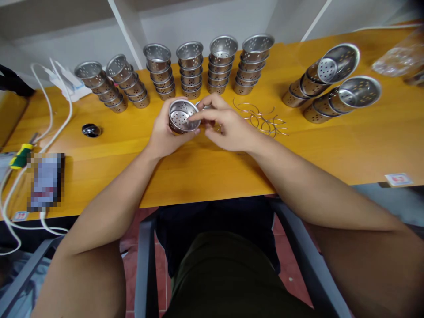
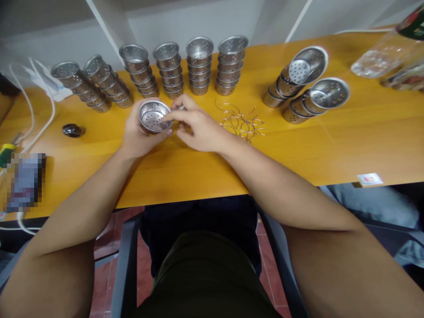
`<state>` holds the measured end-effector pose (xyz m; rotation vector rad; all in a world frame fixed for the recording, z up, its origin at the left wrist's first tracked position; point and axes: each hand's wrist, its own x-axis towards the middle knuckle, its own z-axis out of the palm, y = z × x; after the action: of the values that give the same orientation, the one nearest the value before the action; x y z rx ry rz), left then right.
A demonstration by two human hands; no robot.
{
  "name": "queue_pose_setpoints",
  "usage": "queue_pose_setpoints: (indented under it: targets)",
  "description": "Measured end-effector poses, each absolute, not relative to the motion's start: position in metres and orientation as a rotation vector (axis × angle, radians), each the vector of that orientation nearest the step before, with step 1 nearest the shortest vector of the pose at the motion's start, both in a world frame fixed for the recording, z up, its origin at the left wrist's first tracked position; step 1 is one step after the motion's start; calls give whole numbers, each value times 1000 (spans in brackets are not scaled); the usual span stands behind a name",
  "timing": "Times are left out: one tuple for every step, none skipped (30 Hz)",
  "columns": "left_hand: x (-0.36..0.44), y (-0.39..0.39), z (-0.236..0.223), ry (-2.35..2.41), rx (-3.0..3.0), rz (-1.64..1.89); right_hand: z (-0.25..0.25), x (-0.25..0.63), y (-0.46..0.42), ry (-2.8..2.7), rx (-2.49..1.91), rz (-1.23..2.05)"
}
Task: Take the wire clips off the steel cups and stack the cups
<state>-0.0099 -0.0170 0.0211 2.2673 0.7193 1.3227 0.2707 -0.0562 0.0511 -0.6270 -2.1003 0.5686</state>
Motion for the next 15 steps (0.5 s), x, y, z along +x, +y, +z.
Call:
queue_pose_setpoints:
  targets:
    - [-9, -19, 21, 718, 2270, 1310, 50, 270, -57, -2122, -632, 567]
    - [-8, -20, 21, 711, 2274, 1306, 49, 269, -58, -2137, -638, 570]
    - [-7, -21, 21, 698, 2276, 1311, 48, 268, -59, -2147, -644, 578]
    - [-6, -21, 21, 681, 2278, 1326, 48, 267, -60, -2153, -648, 589]
    - [-5, -20, 21, 672, 2276, 1343, 49, 267, -62, -2156, -654, 598]
    - [-5, -20, 21, 681, 2267, 1350, 50, 267, -62, -2159, -663, 603]
    - [-5, -19, 21, 701, 2251, 1347, 52, 267, -63, -2161, -676, 605]
    - [-5, -19, 22, 721, 2230, 1339, 53, 268, -63, -2163, -692, 605]
    - [-6, -19, 22, 734, 2213, 1332, 55, 269, -63, -2165, -709, 604]
    - [-6, -20, 23, 742, 2200, 1320, 57, 269, -63, -2164, -722, 603]
    - [-7, -20, 23, 746, 2187, 1308, 58, 270, -62, -2159, -727, 603]
    - [-7, -19, 23, 746, 2175, 1298, 58, 270, -62, -2151, -722, 604]
    - [-7, -19, 22, 741, 2163, 1284, 58, 270, -61, -2138, -712, 604]
    - [-8, -18, 21, 724, 2148, 1272, 57, 270, -60, -2123, -698, 603]
    - [-8, -17, 20, 693, 2133, 1269, 56, 270, -60, -2108, -684, 602]
